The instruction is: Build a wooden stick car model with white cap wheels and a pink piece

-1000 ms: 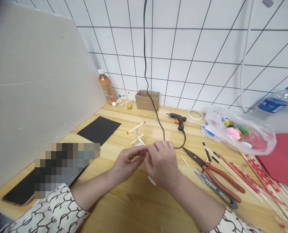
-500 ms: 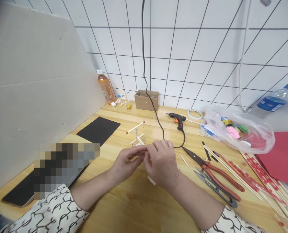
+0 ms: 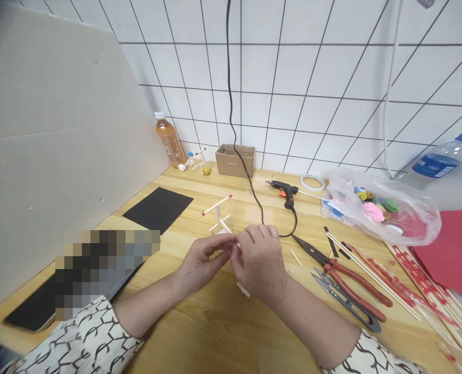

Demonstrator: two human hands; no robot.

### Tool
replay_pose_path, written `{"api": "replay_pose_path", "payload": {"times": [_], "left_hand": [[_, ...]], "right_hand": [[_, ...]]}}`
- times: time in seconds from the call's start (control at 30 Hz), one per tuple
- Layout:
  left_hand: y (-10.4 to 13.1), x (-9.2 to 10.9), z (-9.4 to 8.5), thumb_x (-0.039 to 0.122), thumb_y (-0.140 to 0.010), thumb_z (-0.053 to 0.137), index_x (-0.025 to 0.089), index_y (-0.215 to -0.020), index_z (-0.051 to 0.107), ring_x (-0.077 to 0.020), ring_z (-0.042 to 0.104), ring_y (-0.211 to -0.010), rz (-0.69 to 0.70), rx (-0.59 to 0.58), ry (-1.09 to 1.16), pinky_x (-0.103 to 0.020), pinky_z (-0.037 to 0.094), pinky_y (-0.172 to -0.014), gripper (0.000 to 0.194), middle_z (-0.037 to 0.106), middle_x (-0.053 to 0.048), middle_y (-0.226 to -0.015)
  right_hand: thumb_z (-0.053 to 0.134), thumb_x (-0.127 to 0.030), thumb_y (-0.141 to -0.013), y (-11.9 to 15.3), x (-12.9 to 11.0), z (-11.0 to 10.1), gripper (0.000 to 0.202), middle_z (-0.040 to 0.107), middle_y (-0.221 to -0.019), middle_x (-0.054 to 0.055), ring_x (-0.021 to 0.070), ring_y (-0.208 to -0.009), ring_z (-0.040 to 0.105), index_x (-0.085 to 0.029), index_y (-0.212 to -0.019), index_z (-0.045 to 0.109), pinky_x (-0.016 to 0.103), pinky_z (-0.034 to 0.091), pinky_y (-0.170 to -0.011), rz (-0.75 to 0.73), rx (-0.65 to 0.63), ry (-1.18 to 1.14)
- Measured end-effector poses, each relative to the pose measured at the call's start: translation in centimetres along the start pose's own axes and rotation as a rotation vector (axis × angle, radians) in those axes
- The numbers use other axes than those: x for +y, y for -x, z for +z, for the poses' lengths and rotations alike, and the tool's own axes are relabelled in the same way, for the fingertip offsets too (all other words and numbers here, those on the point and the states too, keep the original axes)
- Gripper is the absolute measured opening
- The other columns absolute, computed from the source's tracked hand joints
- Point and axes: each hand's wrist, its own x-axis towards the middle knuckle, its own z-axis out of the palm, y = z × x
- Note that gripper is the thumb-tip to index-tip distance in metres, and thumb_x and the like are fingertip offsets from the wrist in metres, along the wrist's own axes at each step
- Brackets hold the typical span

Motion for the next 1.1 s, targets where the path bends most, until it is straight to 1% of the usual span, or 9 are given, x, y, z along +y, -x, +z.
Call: {"api": "replay_pose_path", "payload": {"times": [0.17, 0.3, 0.47, 0.57, 0.7, 0.8, 0.93, 1.03, 1.1], "left_hand": [[0.0, 0.0, 0.0, 0.007, -0.081, 0.051, 0.014, -0.104, 0.064, -0.014, 0.066, -0.089, -0.023, 0.003, 0.018, -0.023, 0.051, -0.084, 0.027, 0.07, -0.006, -0.099], [-0.1, 0.0, 0.0, 0.008, -0.081, 0.052, 0.012, -0.102, 0.064, -0.015, 0.066, -0.089, -0.042, 0.024, 0.022, -0.024, 0.052, -0.083, 0.025, 0.07, -0.007, -0.097], [-0.1, 0.0, 0.1, 0.008, -0.081, 0.051, 0.014, -0.103, 0.064, -0.0147, 0.066, -0.09, -0.03, 0.011, 0.012, -0.025, 0.052, -0.084, 0.026, 0.07, -0.007, -0.099], [0.0, -0.2, 0.1, 0.01, -0.08, 0.053, 0.012, -0.102, 0.064, -0.0151, 0.067, -0.085, -0.027, 0.041, -0.013, -0.026, 0.053, -0.081, 0.024, 0.071, -0.008, -0.093], [0.1, -0.5, 0.0, 0.012, -0.079, 0.057, 0.011, -0.1, 0.063, -0.0147, 0.067, -0.08, -0.016, 0.085, -0.037, -0.027, 0.054, -0.078, 0.023, 0.071, -0.008, -0.087], [0.3, -0.7, 0.1, 0.013, -0.079, 0.057, 0.012, -0.1, 0.063, -0.0147, 0.067, -0.081, -0.013, 0.095, -0.012, -0.027, 0.054, -0.079, 0.022, 0.072, -0.008, -0.088], [0.4, -0.7, 0.3, 0.015, -0.079, 0.058, 0.012, -0.097, 0.065, -0.0157, 0.067, -0.082, -0.029, 0.154, -0.007, -0.027, 0.054, -0.079, 0.019, 0.071, -0.008, -0.09], [0.6, -0.7, 0.3, 0.016, -0.078, 0.06, 0.013, -0.093, 0.066, -0.0152, 0.067, -0.08, -0.016, 0.205, -0.072, -0.026, 0.054, -0.077, 0.016, 0.071, -0.008, -0.089], [0.6, -0.7, 0.2, 0.016, -0.079, 0.059, 0.013, -0.089, 0.066, -0.0145, 0.066, -0.078, -0.006, 0.2, -0.121, -0.024, 0.053, -0.075, 0.013, 0.071, -0.006, -0.085]], "right_hand": [[0.051, -0.016, -0.073, 0.1, 0.1, -0.3, 0.007, 0.053, -0.067, 0.004, 0.0177, -0.067, 0.045, -0.016, -0.067, 0.053, 0.033, 0.031, -0.065, 0.013, -0.021, -0.015], [0.05, -0.015, -0.074, 0.1, 0.1, -0.4, 0.009, 0.053, -0.066, 0.004, 0.0174, -0.066, 0.045, -0.016, -0.066, 0.054, 0.032, 0.03, -0.064, 0.009, -0.021, -0.012], [0.049, -0.016, -0.075, 0.2, 0.1, -0.4, 0.009, 0.055, -0.067, 0.004, 0.0181, -0.067, 0.046, -0.016, -0.069, 0.056, 0.033, 0.031, -0.065, 0.036, -0.032, -0.064], [0.05, -0.021, -0.076, 0.0, 0.7, -0.9, 0.008, 0.058, -0.07, 0.004, 0.0179, -0.069, 0.049, -0.016, -0.073, 0.056, 0.032, 0.034, -0.066, 0.159, -0.048, -0.226], [0.049, -0.028, -0.078, -0.5, 2.2, -2.0, 0.014, 0.056, -0.066, 0.002, 0.0151, -0.065, 0.05, -0.018, -0.069, 0.055, 0.028, 0.038, -0.063, 0.466, -0.124, -0.488], [0.05, -0.032, -0.075, -0.8, 3.0, -2.3, 0.016, 0.054, -0.064, 0.001, 0.0136, -0.062, 0.048, -0.017, -0.07, 0.056, 0.026, 0.038, -0.058, 0.619, -0.196, -0.591], [0.053, -0.034, -0.071, -0.8, 3.2, -2.2, 0.018, 0.052, -0.061, -0.001, 0.0112, -0.056, 0.043, -0.017, -0.068, 0.057, 0.024, 0.035, -0.053, 0.712, -0.311, -0.706], [0.053, -0.034, -0.071, -0.7, 3.1, -2.2, 0.018, 0.051, -0.059, -0.002, 0.0105, -0.055, 0.041, -0.016, -0.067, 0.056, 0.023, 0.033, -0.052, 0.732, -0.355, -0.759], [0.051, -0.034, -0.071, -0.5, 3.2, -2.2, 0.019, 0.051, -0.06, -0.001, 0.0107, -0.055, 0.042, -0.016, -0.069, 0.058, 0.023, 0.033, -0.052, 0.738, -0.38, -0.775]]}}
